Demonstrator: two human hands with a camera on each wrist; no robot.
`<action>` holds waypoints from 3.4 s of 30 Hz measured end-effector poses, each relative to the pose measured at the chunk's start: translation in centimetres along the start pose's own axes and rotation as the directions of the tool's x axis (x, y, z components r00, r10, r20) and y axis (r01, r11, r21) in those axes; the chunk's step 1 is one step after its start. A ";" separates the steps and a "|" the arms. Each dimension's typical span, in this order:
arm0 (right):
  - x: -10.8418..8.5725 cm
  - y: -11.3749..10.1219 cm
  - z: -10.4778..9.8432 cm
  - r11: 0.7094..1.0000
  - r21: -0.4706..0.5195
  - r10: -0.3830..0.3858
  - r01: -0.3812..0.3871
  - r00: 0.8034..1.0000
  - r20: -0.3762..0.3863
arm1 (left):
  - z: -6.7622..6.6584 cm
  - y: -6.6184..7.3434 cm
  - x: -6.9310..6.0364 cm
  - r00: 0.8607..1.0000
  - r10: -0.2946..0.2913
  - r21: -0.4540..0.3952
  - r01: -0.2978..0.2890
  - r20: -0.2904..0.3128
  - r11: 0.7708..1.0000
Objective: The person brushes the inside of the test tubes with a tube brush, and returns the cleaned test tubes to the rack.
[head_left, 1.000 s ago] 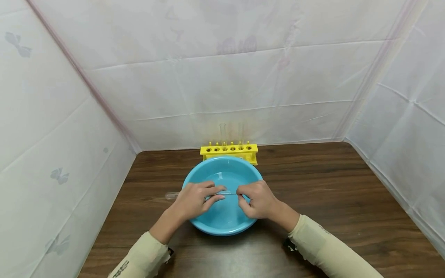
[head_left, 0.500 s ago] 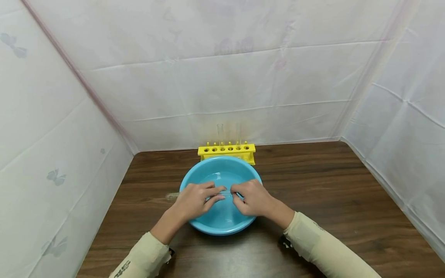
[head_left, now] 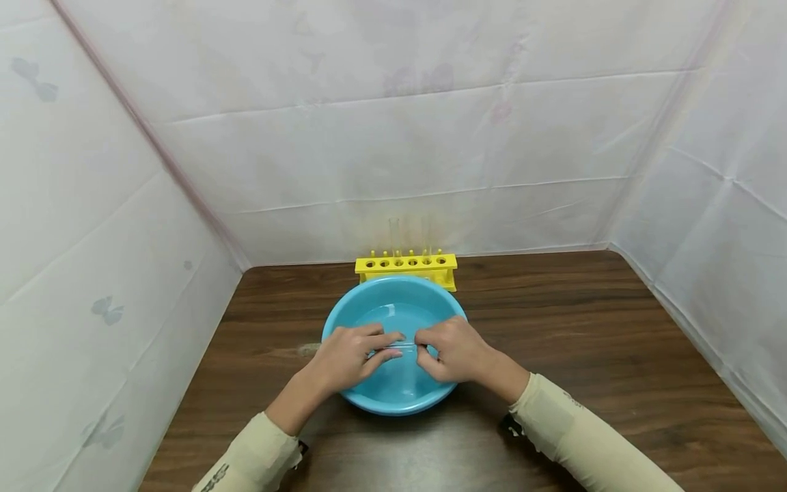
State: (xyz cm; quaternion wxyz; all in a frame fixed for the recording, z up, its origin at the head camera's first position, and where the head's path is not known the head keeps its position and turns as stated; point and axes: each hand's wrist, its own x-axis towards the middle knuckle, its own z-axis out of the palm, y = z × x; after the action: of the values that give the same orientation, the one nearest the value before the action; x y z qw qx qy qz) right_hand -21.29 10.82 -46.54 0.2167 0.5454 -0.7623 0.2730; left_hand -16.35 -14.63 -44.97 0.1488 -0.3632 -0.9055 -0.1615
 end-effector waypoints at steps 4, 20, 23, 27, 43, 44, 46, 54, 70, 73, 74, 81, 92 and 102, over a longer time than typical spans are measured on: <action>-0.1 0.1 -0.6 0.998 -0.026 -0.052 0.052 0.999 -0.006 | -0.3 0.4 0.1 1.000 0.012 -0.030 -0.011 0.008 0.999; -0.1 0.3 -1.7 0.995 -0.022 -0.096 0.095 0.995 -0.006 | -1.4 0.7 0.4 0.997 0.065 0.000 -0.065 -0.043 0.998; -0.2 0.4 -1.7 0.994 -0.030 -0.109 0.109 0.994 -0.001 | -1.3 0.5 0.4 0.997 0.063 -0.002 -0.063 -0.040 0.998; -0.6 0.6 -2.0 0.994 -0.044 -0.098 0.098 0.995 0.012 | -1.5 -0.1 -0.2 0.998 0.052 0.038 -0.051 -0.035 0.998; -2.6 2.1 -3.2 1.000 -0.003 -0.021 0.021 1.000 -0.021 | -1.6 -2.6 -2.8 0.994 0.047 0.052 -0.042 -0.100 0.998; -2.6 2.2 -3.3 1.000 -0.006 -0.027 0.027 0.999 -0.027 | -1.7 -2.7 -2.8 0.994 0.043 0.053 -0.038 -0.098 0.998; -2.9 2.4 -3.6 1.000 -0.010 -0.025 0.024 0.999 -0.030 | -1.7 -2.7 -2.9 0.995 0.032 0.055 -0.028 -0.091 0.998; -4.9 2.9 -4.0 1.000 -0.005 0.017 -0.017 0.999 -0.049 | -1.6 -2.7 -2.9 0.997 0.022 0.051 -0.018 -0.073 0.999; -6.6 3.1 -5.3 0.999 -0.033 0.038 -0.040 0.998 -0.058 | -1.2 -2.7 -2.1 0.999 0.002 0.040 0.000 -0.046 0.999; -6.7 3.2 -5.3 0.999 -0.029 0.043 -0.045 0.997 -0.057 | -1.1 -2.8 -2.1 0.999 0.001 0.044 0.001 -0.049 0.999; -6.7 3.2 -5.3 0.999 -0.028 0.043 -0.045 0.998 -0.056 | -1.1 -2.9 -2.1 0.999 0.003 0.048 -0.001 -0.048 0.999; -6.5 3.1 -5.0 0.998 0.018 0.053 -0.052 0.996 -0.066 | -1.0 -2.9 -2.3 0.998 0.008 0.036 -0.006 -0.056 0.999; -5.4 2.4 -4.7 0.985 0.143 0.110 -0.097 0.990 -0.090 | -1.0 -2.7 -2.4 0.995 -0.011 0.000 0.011 -0.103 1.000; -3.1 0.9 -2.1 0.994 0.111 0.021 -0.018 0.999 -0.025 | 0.0 -0.5 -0.2 0.994 0.099 0.014 -0.099 -0.043 0.995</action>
State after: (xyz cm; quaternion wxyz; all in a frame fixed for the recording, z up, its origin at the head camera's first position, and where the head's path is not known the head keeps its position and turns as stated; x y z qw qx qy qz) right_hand -21.13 14.62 -47.00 0.1932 0.5458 -0.7482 0.3241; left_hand -16.60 -15.12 -45.12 0.1786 -0.4030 -0.8838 -0.1568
